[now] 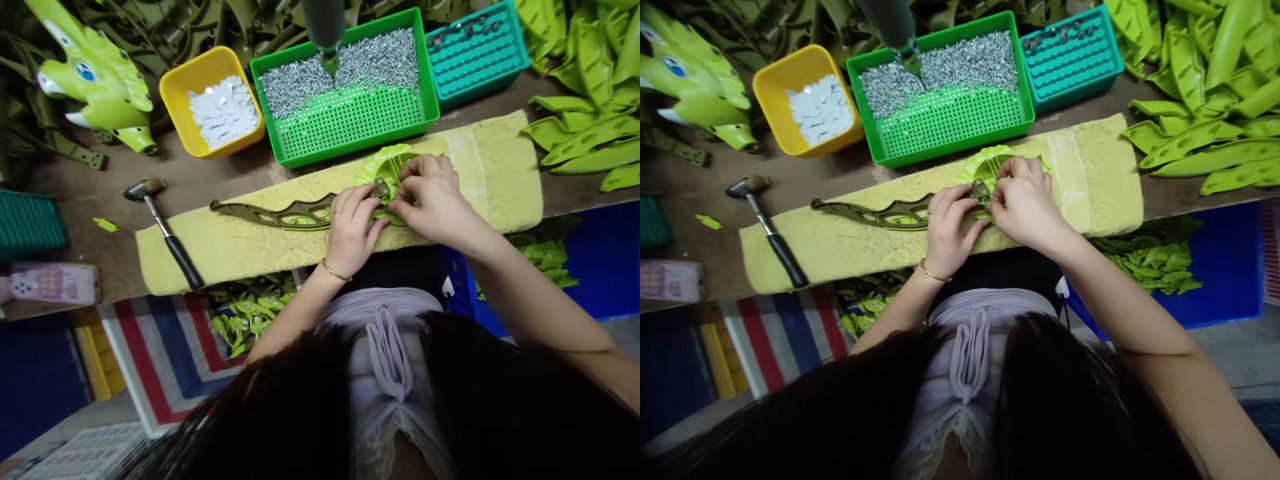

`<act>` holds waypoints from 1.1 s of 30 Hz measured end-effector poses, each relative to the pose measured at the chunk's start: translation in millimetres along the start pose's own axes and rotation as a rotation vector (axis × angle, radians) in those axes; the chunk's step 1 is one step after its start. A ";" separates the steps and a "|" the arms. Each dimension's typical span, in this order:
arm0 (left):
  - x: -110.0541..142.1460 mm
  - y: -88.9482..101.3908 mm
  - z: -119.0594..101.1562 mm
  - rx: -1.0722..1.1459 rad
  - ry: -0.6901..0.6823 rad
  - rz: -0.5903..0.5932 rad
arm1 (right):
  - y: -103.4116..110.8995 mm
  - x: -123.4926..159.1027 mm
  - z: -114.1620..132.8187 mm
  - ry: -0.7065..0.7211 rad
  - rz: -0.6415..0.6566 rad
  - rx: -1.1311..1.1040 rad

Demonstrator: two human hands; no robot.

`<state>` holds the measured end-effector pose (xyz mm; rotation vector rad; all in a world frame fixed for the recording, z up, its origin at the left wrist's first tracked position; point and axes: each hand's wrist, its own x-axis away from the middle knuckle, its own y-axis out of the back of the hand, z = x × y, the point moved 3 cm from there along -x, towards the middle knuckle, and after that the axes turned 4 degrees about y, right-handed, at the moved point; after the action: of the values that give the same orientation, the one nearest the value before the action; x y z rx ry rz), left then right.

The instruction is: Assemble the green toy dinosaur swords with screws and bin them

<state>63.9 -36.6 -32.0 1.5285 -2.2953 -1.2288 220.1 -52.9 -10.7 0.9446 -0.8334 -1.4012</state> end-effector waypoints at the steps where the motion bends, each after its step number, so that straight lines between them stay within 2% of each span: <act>1: 0.0 0.0 -0.2 0.008 -0.007 -0.003 | -0.3 -0.2 -1.2 0.014 -0.003 -0.010; 11: 0.6 0.0 -0.7 -0.057 -0.006 0.012 | -3.9 2.0 1.3 0.037 -0.115 -0.001; 21: 0.7 -1.8 2.8 -0.063 -0.025 0.043 | 6.4 11.0 6.8 -0.008 -0.122 0.023; 23: 1.4 -2.2 2.7 -0.102 -0.041 0.054 | 11.6 17.3 1.9 -0.032 -0.098 -0.054; 27: 1.8 -4.3 -1.4 -0.185 -0.100 0.083 | 21.4 23.4 -5.0 -0.042 -0.024 -0.388; 30: -3.5 -5.4 -1.5 -0.204 -0.095 0.094 | 23.8 17.0 -6.2 -0.051 0.026 -0.650; 33: -12.3 -3.9 1.3 -0.236 -0.088 0.112 | 22.0 7.7 -10.4 -0.139 0.099 -0.880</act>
<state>71.9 -26.4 -31.7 1.2737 -2.1596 -1.5002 238.9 -61.2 4.5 0.1282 -0.2784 -1.5405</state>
